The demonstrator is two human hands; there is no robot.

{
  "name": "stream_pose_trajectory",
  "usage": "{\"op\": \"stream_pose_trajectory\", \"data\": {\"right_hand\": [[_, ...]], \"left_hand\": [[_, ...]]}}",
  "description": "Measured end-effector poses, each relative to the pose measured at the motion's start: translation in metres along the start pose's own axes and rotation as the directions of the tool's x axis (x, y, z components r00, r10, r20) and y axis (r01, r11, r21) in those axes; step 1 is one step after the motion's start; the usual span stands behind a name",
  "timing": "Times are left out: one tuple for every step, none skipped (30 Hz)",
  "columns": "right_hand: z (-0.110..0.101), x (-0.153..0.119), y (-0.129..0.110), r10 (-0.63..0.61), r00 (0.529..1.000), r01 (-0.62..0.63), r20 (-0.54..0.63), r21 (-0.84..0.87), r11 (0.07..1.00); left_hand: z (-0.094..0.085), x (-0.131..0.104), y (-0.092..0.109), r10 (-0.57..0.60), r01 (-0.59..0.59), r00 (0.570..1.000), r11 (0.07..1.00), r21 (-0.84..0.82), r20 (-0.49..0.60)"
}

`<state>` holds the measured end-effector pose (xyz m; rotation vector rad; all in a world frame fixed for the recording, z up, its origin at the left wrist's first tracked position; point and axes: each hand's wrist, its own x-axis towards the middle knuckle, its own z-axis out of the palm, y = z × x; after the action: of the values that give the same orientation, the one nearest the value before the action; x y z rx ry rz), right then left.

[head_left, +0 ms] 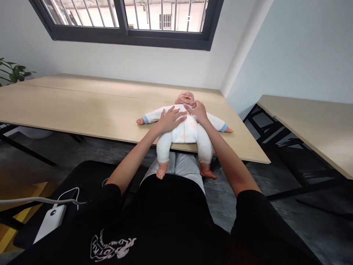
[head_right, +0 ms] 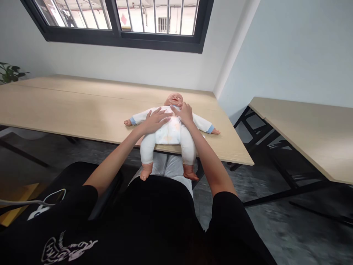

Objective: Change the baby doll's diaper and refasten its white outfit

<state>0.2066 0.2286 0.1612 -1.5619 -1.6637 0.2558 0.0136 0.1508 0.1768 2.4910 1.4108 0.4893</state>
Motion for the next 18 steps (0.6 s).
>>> {"op": "stream_pose_trajectory", "data": {"right_hand": [[0.000,0.002,0.002,-0.007,1.000,0.005,-0.027,-0.086,0.996],[0.000,0.003,0.004,-0.014,0.999,0.006,-0.050,-0.160,0.987],[-0.001,0.004,0.008,-0.017,0.998,0.003,-0.064,-0.217,0.976],[-0.003,0.005,0.011,-0.016,0.997,-0.003,-0.072,-0.253,0.967],[-0.005,0.004,0.015,-0.017,0.997,-0.004,-0.075,-0.271,0.962],[-0.007,0.004,0.019,-0.021,0.997,-0.001,-0.078,-0.273,0.962],[-0.009,0.003,0.022,-0.022,0.996,0.000,-0.083,-0.259,0.966],[-0.012,0.003,0.025,-0.022,0.995,-0.001,-0.095,-0.229,0.973],[-0.016,0.002,0.028,-0.015,0.993,-0.006,-0.118,-0.179,0.984],[-0.020,0.001,0.030,-0.002,0.989,-0.014,-0.146,-0.105,0.994],[-0.025,-0.001,0.033,0.016,0.985,-0.018,-0.174,-0.010,1.000],[-0.031,-0.004,0.035,0.034,0.979,-0.016,-0.201,0.094,0.995],[-0.036,-0.008,0.038,0.049,0.974,-0.007,-0.221,0.189,0.982],[-0.042,-0.012,0.040,0.060,0.972,0.002,-0.229,0.261,0.965],[-0.048,-0.018,0.042,0.066,0.973,0.005,-0.221,0.304,0.953],[-0.052,-0.024,0.044,0.069,0.978,-0.001,-0.198,0.323,0.947],[-0.055,-0.031,0.045,0.069,0.986,-0.015,-0.154,0.328,0.945],[-0.057,-0.038,0.046,0.062,0.994,-0.030,-0.087,0.329,0.944]], "left_hand": [[-0.001,0.006,-0.005,-0.026,0.026,1.000,1.000,-0.007,0.010],[-0.001,0.011,-0.012,-0.052,0.052,0.998,0.999,-0.012,0.022],[-0.001,0.016,-0.019,-0.081,0.081,0.996,0.997,-0.014,0.033],[0.000,0.020,-0.026,-0.110,0.111,0.993,0.994,-0.014,0.041],[0.000,0.023,-0.032,-0.138,0.139,0.989,0.990,-0.010,0.043],[0.001,0.024,-0.038,-0.163,0.163,0.986,0.987,-0.006,0.029],[0.002,0.025,-0.041,-0.180,0.180,0.984,0.984,-0.001,-0.001],[0.001,0.025,-0.043,-0.186,0.186,0.982,0.983,0.000,-0.045],[0.000,0.024,-0.042,-0.179,0.180,0.979,0.984,-0.004,-0.097],[-0.002,0.023,-0.040,-0.162,0.162,0.976,0.987,-0.014,-0.144],[-0.004,0.022,-0.036,-0.134,0.131,0.975,0.991,-0.028,-0.177],[-0.007,0.020,-0.032,-0.093,0.086,0.978,0.995,-0.046,-0.187],[-0.010,0.020,-0.027,-0.035,0.024,0.984,0.998,-0.066,-0.175],[-0.012,0.020,-0.022,0.032,-0.045,0.989,0.995,-0.087,-0.146],[-0.013,0.020,-0.018,0.098,-0.110,0.990,0.988,-0.109,-0.106],[-0.013,0.021,-0.014,0.156,-0.164,0.986,0.978,-0.132,-0.065],[-0.011,0.023,-0.012,0.201,-0.203,0.979,0.967,-0.155,-0.025],[-0.009,0.025,-0.010,0.230,-0.225,0.973,0.958,-0.177,0.008]]}}
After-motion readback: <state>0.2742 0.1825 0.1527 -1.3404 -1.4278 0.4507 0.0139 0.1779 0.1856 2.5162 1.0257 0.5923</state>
